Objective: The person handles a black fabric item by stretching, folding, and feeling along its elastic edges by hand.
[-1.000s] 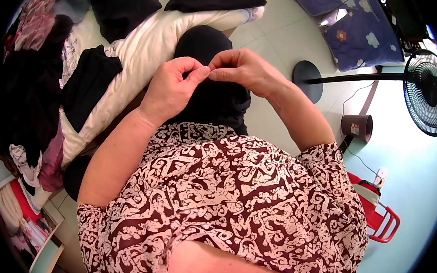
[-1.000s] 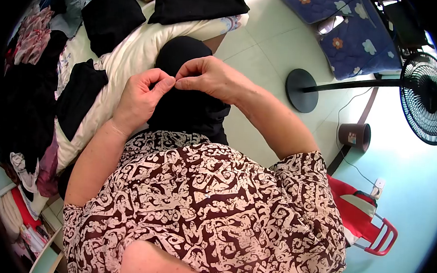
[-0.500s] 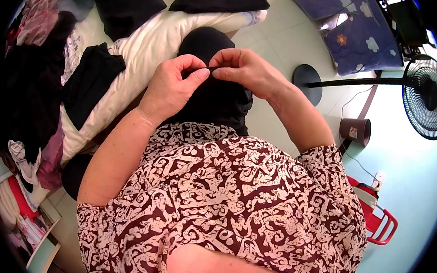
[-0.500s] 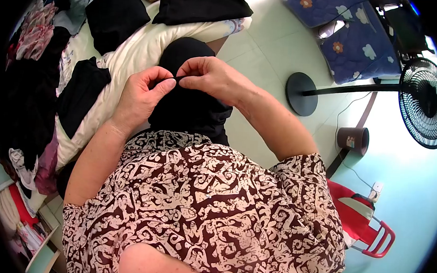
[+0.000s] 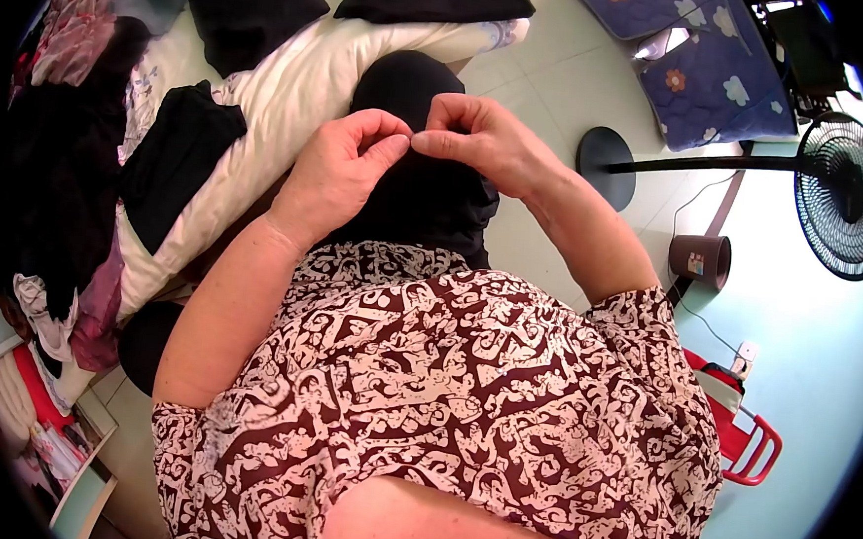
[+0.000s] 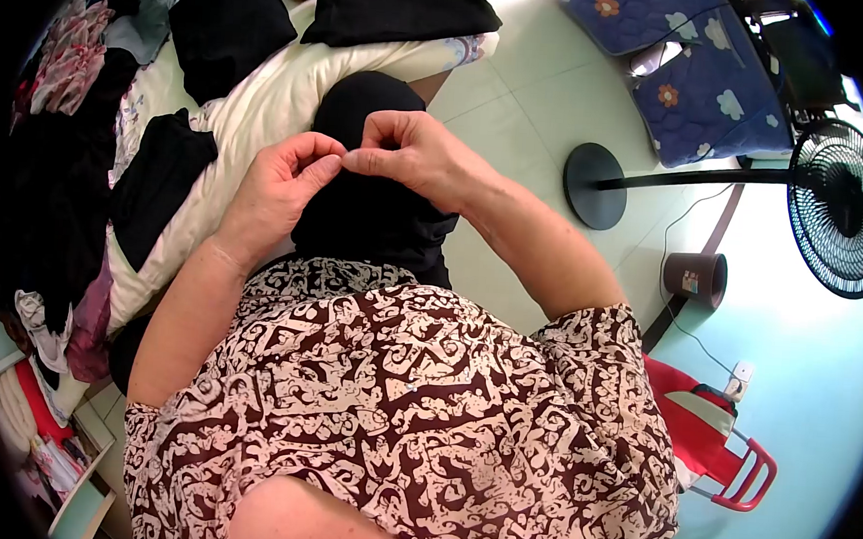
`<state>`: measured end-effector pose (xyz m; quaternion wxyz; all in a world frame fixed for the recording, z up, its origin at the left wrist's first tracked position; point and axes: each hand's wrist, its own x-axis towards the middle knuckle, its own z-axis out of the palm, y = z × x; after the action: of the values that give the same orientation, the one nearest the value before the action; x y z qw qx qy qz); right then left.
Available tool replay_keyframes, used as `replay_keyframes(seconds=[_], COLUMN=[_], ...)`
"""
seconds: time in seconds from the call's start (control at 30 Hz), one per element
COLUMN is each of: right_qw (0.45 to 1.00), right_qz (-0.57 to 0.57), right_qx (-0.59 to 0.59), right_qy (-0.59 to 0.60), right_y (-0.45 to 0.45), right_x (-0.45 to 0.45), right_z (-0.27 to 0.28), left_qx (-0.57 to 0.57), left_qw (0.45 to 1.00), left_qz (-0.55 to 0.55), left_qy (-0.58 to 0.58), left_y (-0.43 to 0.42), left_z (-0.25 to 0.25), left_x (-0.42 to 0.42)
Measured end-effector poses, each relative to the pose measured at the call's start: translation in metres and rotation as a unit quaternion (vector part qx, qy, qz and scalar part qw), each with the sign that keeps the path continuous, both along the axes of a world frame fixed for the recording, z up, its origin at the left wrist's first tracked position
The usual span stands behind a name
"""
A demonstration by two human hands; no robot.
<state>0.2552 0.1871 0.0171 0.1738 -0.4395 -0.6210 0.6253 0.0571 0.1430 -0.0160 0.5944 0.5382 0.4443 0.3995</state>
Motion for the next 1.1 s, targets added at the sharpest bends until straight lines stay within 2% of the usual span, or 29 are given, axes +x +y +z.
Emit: replay_keyframes(seconds=[0.2,0.37,0.43,0.47,0.57,0.67,0.77,0.83,0.87,1.1], right_qw=[0.999,0.998,0.996,0.996,0.994,0.991,0.994,0.976,0.971,0.983], right_qz=[-0.044,-0.052,-0.033,-0.033,-0.053,-0.085,-0.033,0.128,0.146,0.084], right_qx=[0.008,0.018,-0.083,-0.084,-0.052,-0.091,-0.032,0.131,0.123,0.084], right_qy=[0.017,-0.001,-0.029,-0.029,0.086,-0.039,-0.103,-0.118,-0.143,-0.139], right_y=[0.000,-0.001,-0.001,-0.002,-0.007,-0.010,0.000,0.005,0.006,0.009], right_x=[-0.001,-0.005,-0.006,-0.007,-0.012,-0.007,0.007,0.016,0.021,0.022], right_z=[-0.013,-0.005,-0.001,-0.008,-0.017,0.016,0.012,0.004,0.007,0.007], left_qx=[-0.036,-0.106,-0.106,-0.107,-0.103,-0.093,-0.093,-0.090,-0.086,-0.075], left_qw=[0.997,0.984,0.985,0.985,0.985,0.989,0.988,0.988,0.988,0.994], left_qz=[-0.016,-0.088,-0.082,-0.074,-0.054,-0.054,-0.045,-0.046,-0.046,-0.042], left_qy=[-0.060,-0.112,-0.111,-0.111,-0.125,-0.105,-0.116,-0.117,-0.118,-0.065], left_y=[0.000,0.001,0.002,0.002,-0.001,-0.001,-0.002,-0.002,-0.002,-0.001], left_z=[0.001,0.006,0.000,-0.002,0.003,0.001,-0.002,-0.002,-0.002,-0.004], left_x=[0.001,0.001,0.004,0.005,0.011,0.007,0.004,0.004,0.004,0.004])
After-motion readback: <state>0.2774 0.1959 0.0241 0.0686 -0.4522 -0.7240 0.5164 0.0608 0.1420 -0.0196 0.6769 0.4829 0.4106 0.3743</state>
